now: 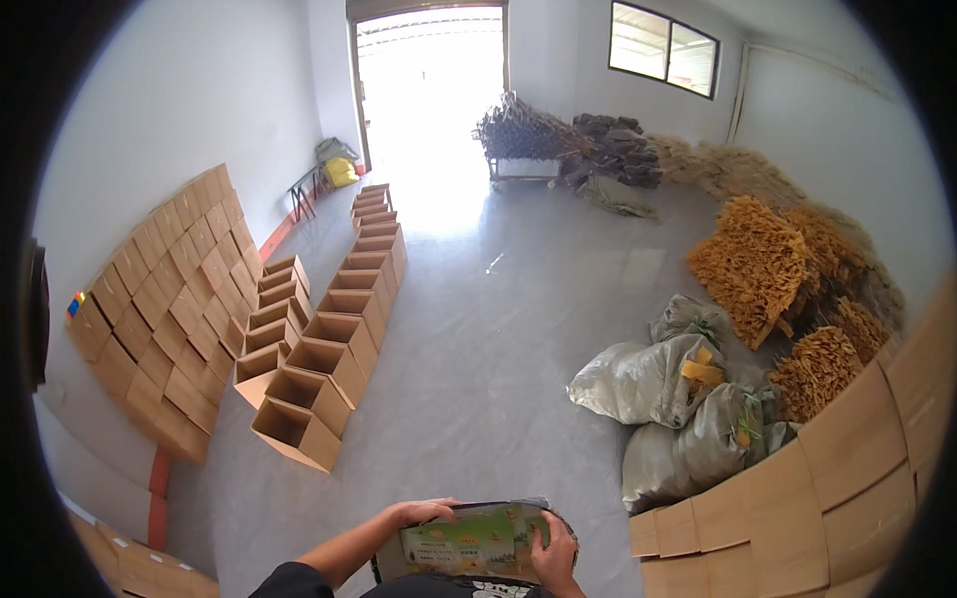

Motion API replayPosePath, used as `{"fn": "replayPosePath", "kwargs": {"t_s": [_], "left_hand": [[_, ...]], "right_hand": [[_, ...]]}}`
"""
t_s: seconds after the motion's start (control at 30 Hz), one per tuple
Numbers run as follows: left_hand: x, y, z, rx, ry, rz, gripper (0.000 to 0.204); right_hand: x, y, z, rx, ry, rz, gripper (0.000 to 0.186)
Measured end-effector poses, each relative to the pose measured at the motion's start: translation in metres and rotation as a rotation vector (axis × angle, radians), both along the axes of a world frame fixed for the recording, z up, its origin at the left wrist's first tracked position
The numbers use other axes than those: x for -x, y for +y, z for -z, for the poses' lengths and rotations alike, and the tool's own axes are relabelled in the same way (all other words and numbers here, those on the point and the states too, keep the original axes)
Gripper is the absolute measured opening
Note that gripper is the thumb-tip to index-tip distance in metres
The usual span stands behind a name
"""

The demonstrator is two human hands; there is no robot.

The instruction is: The person sits at a cluttered desk and stamps multiple green and yellow paper labels using a handheld stamp. They then place the stamped labels into a clear plastic bag, stand up, and walk to a storage area. The person picks up a bundle of dried yellow sheets, places it into the bag, and adds a white paper insert.

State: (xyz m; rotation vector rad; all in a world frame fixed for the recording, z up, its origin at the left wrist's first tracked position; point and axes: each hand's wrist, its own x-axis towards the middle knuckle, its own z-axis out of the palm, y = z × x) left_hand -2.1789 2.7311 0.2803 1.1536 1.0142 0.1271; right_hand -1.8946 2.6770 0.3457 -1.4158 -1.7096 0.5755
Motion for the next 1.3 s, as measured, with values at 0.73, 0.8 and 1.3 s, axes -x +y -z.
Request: {"fn": "replayPosePath", "kwargs": {"t_s": [0.73,0.8,1.3], "left_hand": [[-0.059,0.48,0.017,0.009,0.083,0.249,0.032],[-0.05,0.517,0.058,-0.267,-0.123,0.326,0.032],[-0.075,0.788,0.031,-0.219,0.18,0.067,0.063]], "right_hand": [[-0.101,0.389,0.105,0.496,-0.222,0.184,0.036],[-0.099,0.427,0.117,0.48,-0.205,0.221,0.039],[-0.137,0.796,0.095,0.443,-0.363,-0.133,0.027]]}}
